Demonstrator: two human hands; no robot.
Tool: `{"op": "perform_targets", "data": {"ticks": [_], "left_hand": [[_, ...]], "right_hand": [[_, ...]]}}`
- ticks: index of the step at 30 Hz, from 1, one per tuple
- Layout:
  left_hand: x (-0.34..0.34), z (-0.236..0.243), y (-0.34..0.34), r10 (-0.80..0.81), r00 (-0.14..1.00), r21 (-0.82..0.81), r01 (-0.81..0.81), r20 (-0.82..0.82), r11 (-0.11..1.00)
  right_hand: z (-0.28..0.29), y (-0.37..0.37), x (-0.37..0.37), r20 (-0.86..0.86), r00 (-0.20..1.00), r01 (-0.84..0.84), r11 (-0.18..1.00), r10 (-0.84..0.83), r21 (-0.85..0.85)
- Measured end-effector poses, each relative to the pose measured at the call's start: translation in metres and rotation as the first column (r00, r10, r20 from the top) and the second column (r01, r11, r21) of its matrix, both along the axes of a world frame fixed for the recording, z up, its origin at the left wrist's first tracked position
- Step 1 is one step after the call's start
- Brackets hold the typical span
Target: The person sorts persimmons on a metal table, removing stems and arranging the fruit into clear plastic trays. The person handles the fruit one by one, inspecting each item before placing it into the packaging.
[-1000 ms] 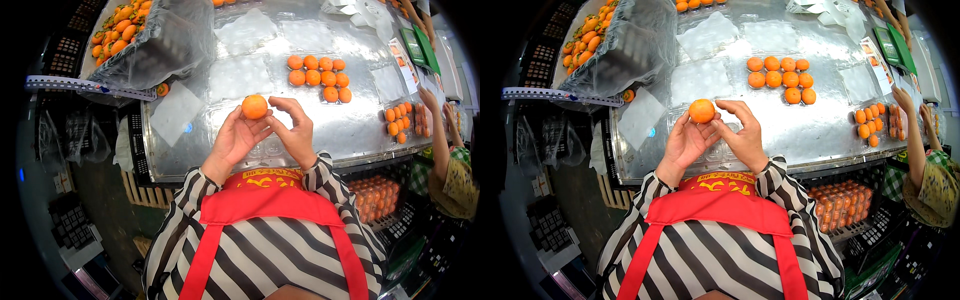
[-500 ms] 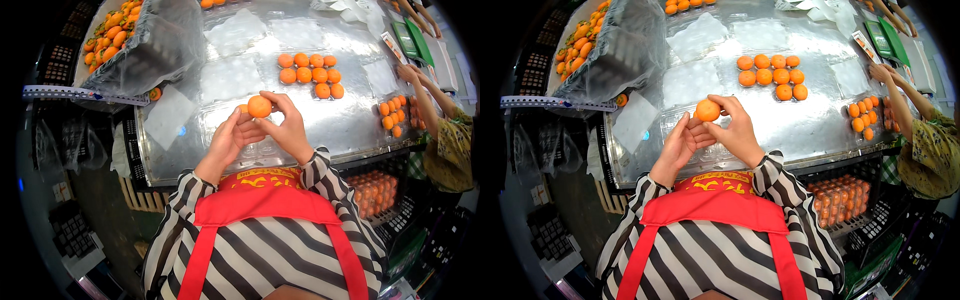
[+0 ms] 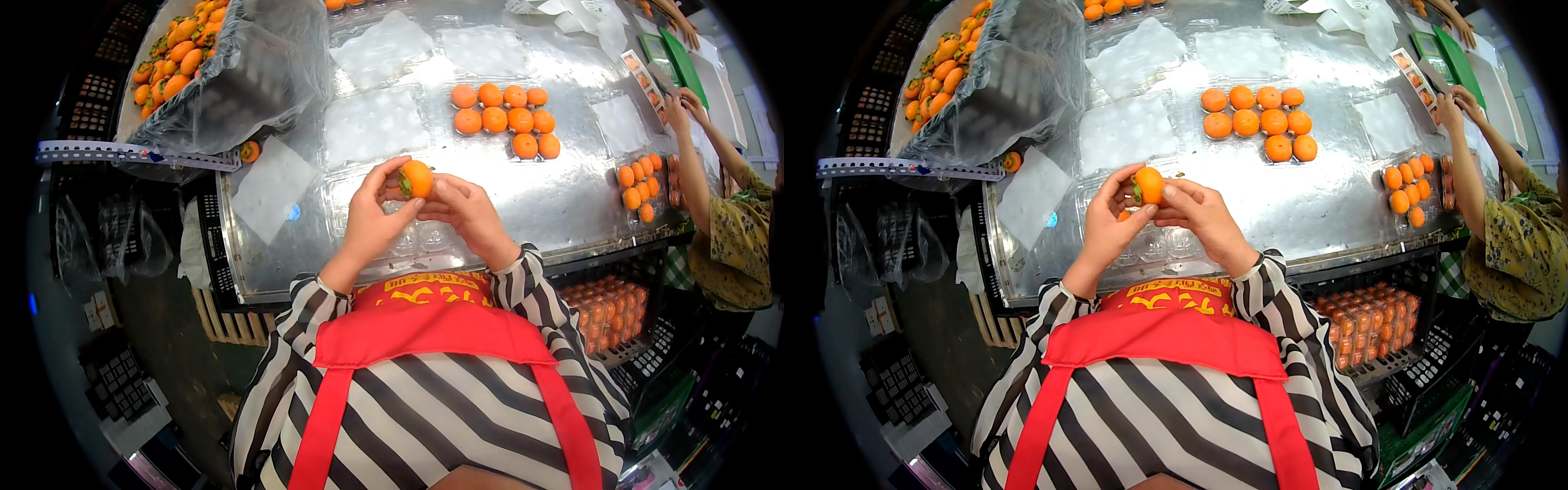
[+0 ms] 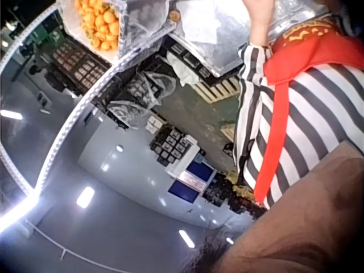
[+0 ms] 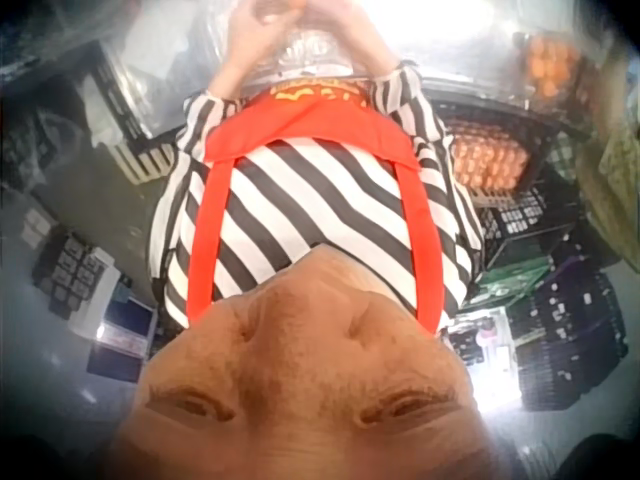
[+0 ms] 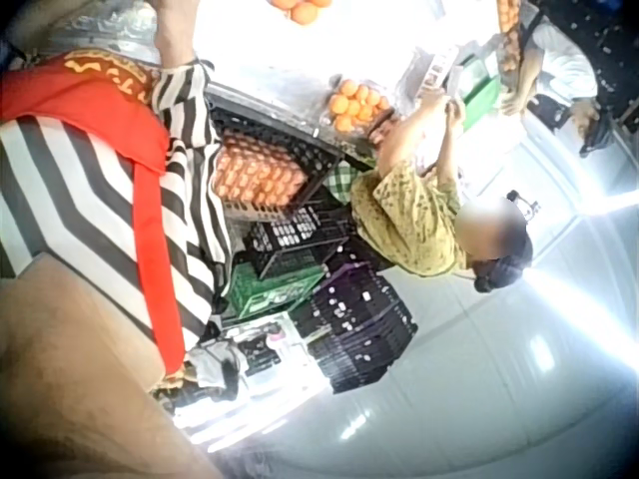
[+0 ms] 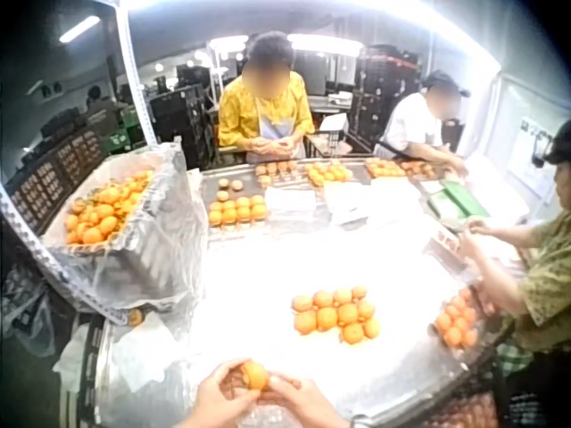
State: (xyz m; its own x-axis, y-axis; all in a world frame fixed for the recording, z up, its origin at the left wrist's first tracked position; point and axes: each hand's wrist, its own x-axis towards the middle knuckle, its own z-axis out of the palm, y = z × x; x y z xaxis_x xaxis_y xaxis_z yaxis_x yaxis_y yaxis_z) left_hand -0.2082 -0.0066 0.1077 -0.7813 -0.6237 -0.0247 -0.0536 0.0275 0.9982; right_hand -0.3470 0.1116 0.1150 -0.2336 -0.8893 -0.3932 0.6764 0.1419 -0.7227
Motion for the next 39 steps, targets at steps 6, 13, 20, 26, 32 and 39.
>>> {"op": "perform_targets", "data": {"ticks": [6, 13, 20, 26, 32, 39], "left_hand": [[-0.001, 0.01, -0.001, -0.001, 1.0, 0.357, 0.009, -0.022, 0.934], [-0.002, -0.001, -0.001, -0.031, 0.999, 0.228, 0.034, -0.017, 0.973], [-0.001, -0.007, -0.003, -0.032, 0.999, 0.115, 0.029, 0.024, 0.993], [-0.001, -0.005, -0.005, -0.036, 0.997, -0.028, 0.038, 0.072, 0.999], [-0.002, 0.012, -0.007, -0.019, 0.992, -0.267, 0.052, 0.126, 0.962], [-0.002, 0.02, -0.005, -0.004, 0.991, -0.356, 0.051, 0.132, 0.933]], "right_hand": [[-0.001, 0.002, -0.017, -0.174, 0.985, -0.002, 1.0, 0.004, 0.007], [0.0, -0.001, -0.011, -0.081, 0.996, 0.026, 0.999, -0.029, -0.027], [-0.001, -0.005, -0.01, -0.063, 0.998, 0.018, 0.999, -0.02, -0.036], [-0.004, -0.008, -0.009, -0.076, 0.997, 0.025, 0.999, -0.029, -0.044], [-0.01, -0.011, -0.007, -0.034, 0.999, 0.031, 1.0, -0.031, -0.006], [-0.009, -0.011, -0.004, -0.015, 0.999, 0.033, 0.999, -0.033, -0.02]]}}
